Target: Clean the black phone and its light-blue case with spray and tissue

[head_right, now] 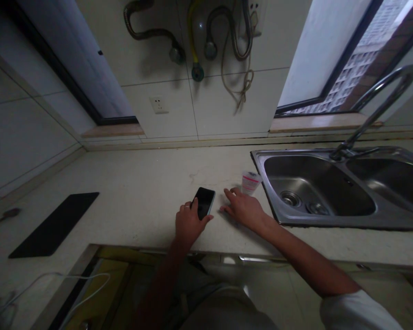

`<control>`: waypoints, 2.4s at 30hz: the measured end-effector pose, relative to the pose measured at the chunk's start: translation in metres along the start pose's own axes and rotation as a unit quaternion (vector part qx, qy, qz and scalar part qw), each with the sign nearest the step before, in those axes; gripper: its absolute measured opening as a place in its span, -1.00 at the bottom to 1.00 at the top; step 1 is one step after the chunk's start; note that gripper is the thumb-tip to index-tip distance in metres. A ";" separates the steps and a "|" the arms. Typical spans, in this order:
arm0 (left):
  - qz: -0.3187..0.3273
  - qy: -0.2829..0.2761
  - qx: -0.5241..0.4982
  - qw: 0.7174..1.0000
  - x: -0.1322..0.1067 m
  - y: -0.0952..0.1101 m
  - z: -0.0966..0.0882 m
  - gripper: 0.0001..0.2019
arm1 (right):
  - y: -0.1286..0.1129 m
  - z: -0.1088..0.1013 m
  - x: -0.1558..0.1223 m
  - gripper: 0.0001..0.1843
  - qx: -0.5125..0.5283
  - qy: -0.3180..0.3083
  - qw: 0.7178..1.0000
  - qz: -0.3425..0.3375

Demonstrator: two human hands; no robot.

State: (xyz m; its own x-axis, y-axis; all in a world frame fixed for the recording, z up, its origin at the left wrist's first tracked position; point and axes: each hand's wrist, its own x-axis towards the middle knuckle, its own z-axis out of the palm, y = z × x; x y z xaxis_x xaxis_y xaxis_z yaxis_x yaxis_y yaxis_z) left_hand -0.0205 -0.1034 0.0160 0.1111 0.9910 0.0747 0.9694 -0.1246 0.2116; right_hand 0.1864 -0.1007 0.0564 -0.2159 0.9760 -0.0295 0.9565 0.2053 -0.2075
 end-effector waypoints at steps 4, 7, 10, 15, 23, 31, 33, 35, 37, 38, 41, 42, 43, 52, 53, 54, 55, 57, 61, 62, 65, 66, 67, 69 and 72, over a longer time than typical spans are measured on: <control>-0.013 0.015 -0.010 1.000 0.001 0.002 0.003 -0.17 | 0.004 0.009 0.011 -0.39 0.109 -0.014 0.992 -0.056; -0.009 0.027 -0.009 1.000 -0.001 0.005 0.006 -0.17 | 0.005 0.024 0.024 -0.37 0.220 -0.053 0.972 -0.058; 0.001 0.053 -0.008 0.999 -0.008 0.010 0.014 -0.20 | 0.003 0.037 0.036 -0.46 0.311 -0.068 0.947 -0.037; -0.006 0.069 0.008 0.998 -0.014 0.019 0.025 -0.27 | -0.002 0.043 0.043 -0.47 0.434 -0.101 0.892 -0.069; -0.005 0.066 0.017 0.998 -0.011 0.026 0.020 -0.37 | -0.004 0.052 0.041 -0.60 0.673 -0.113 0.730 0.030; -0.028 0.114 -0.088 0.989 0.000 0.002 0.028 -0.30 | -0.004 0.049 0.048 -0.69 0.757 -0.117 0.634 0.107; -0.025 0.141 -0.133 0.981 0.001 -0.002 0.032 -0.29 | -0.004 0.046 0.050 -0.67 0.766 -0.132 0.618 0.116; -0.011 0.172 -0.174 0.970 0.001 -0.003 0.036 -0.29 | -0.007 0.044 0.050 -0.66 0.771 -0.152 0.609 0.108; 0.011 0.199 -0.206 0.958 0.000 -0.001 0.039 -0.30 | -0.014 0.043 0.049 -0.64 0.768 -0.177 0.608 0.090; 0.020 0.207 -0.217 0.954 0.000 0.002 0.039 -0.30 | -0.018 0.044 0.047 -0.61 0.769 -0.182 0.607 0.084; 0.022 0.204 -0.228 0.952 -0.003 0.011 0.036 -0.32 | -0.031 0.050 0.043 -0.45 0.779 -0.152 0.602 0.080; 0.018 0.195 -0.230 0.953 -0.004 0.013 0.034 -0.32 | -0.033 0.052 0.042 -0.43 0.783 -0.135 0.601 0.080; 0.016 0.185 -0.238 0.953 -0.005 0.015 0.031 -0.31 | -0.035 0.055 0.041 -0.42 0.786 -0.121 0.601 0.079; -0.097 -0.026 -0.654 0.750 0.007 -0.016 0.009 -0.31 | -0.025 0.052 0.040 -0.42 0.793 -0.148 0.590 0.033; -0.090 -0.089 -0.685 0.717 0.008 -0.020 0.008 -0.36 | -0.026 0.051 0.039 -0.42 0.790 -0.151 0.593 0.025; -0.089 -0.125 -0.702 0.695 0.008 -0.023 0.008 -0.41 | -0.027 0.051 0.039 -0.41 0.786 -0.149 0.599 0.021; -0.088 -0.138 -0.715 0.680 0.008 -0.024 0.008 -0.45 | -0.028 0.052 0.039 -0.42 0.781 -0.144 0.607 0.020; -0.089 -0.126 -0.732 0.663 0.008 -0.023 0.010 -0.50 | -0.031 0.053 0.038 -0.43 0.768 -0.132 0.627 0.024; -0.090 -0.073 -0.744 0.658 0.010 -0.016 0.017 -0.57 | -0.035 0.058 0.038 -0.45 0.749 -0.085 0.656 0.018; -0.091 -0.065 -0.745 0.657 0.010 -0.015 0.019 -0.58 | -0.035 0.059 0.039 -0.45 0.745 -0.068 0.664 0.013; -0.111 -0.052 -0.746 0.654 0.012 -0.015 0.022 -0.54 | -0.030 0.062 0.041 -0.50 0.722 -0.037 0.691 0.017; -0.123 -0.056 -0.741 0.658 0.012 -0.016 0.022 -0.51 | -0.027 0.062 0.042 -0.52 0.714 -0.038 0.699 0.024; -0.134 -0.064 -0.733 0.664 0.012 -0.018 0.021 -0.49 | -0.025 0.062 0.042 -0.53 0.709 -0.044 0.703 0.032; -0.146 -0.088 -0.711 0.682 0.014 -0.022 0.019 -0.49 | -0.021 0.060 0.042 -0.52 0.709 -0.064 0.701 0.048; -0.151 -0.103 -0.707 0.684 0.023 -0.027 0.014 -0.48 | -0.020 0.058 0.040 -0.51 0.713 -0.097 0.692 0.054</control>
State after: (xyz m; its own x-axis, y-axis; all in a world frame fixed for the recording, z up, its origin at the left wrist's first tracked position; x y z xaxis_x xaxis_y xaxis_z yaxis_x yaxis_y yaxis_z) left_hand -0.0407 -0.0767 -0.0013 0.1221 0.9498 -0.2879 -0.2084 0.3082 0.9282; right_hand 0.1471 -0.0700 0.0023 -0.3120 0.9238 -0.2221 -0.1687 -0.2839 -0.9439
